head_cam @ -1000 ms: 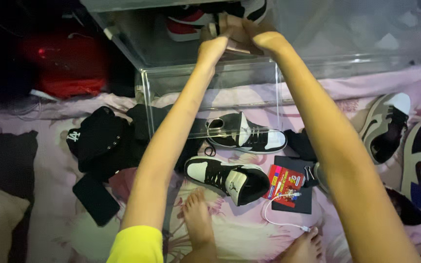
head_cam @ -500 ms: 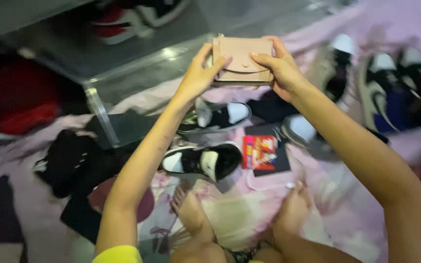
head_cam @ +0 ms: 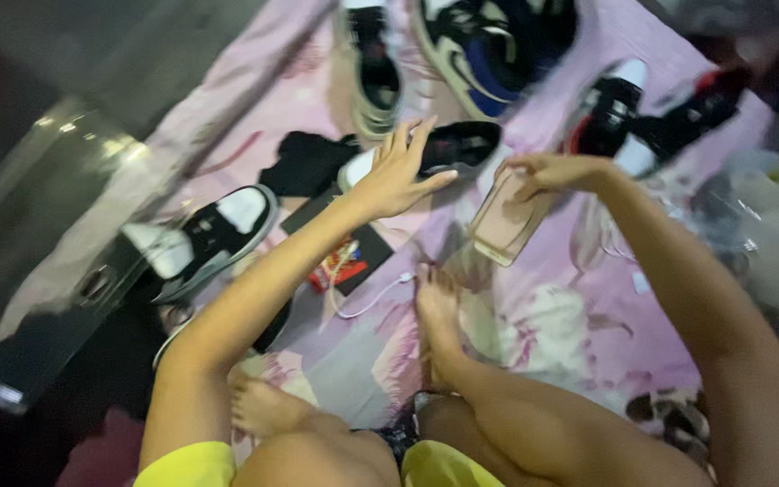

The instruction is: The person removes multiple pairs of sneakers and several caps from clear plastic storage drawers and places them on the bed. The person handles each item individually, arranging them in a row on the bed surface.

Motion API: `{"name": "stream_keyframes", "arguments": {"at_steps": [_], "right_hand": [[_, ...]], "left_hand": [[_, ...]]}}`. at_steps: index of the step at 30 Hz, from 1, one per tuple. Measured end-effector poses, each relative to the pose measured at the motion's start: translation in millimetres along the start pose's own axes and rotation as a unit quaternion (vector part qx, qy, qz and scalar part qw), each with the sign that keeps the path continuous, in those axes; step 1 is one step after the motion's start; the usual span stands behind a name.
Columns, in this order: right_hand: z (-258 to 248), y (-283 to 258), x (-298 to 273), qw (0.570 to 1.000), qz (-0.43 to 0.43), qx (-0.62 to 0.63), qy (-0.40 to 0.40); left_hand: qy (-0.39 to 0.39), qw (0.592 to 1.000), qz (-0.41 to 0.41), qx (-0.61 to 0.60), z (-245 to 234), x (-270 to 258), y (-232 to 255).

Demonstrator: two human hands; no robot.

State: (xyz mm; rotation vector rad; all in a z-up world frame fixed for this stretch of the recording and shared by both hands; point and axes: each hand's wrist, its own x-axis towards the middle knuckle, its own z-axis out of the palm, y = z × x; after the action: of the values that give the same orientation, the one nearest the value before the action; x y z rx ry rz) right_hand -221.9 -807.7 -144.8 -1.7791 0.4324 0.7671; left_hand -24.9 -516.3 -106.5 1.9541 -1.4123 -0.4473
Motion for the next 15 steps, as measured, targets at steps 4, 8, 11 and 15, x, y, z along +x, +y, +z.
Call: {"name": "stream_keyframes", "arguments": {"at_steps": [4,8,11,15], "right_hand": [[25,50,-3,0.951,0.019,-0.264,0.159],[28,-11,-21,0.925,-0.114,-0.307,0.194],[44,-91,-27,0.932,-0.207,-0.238,0.179],[75,-201,5,0.882,-0.350,-0.243,0.203]], "left_hand": [[0.003,0.999,0.036,0.039,11,6,21],[0.023,0.991,0.060,0.116,-4,-6,18],[0.064,0.986,0.031,0.152,-31,-33,4],[0.162,0.967,-0.049,0.192,-99,-87,-46]]}}
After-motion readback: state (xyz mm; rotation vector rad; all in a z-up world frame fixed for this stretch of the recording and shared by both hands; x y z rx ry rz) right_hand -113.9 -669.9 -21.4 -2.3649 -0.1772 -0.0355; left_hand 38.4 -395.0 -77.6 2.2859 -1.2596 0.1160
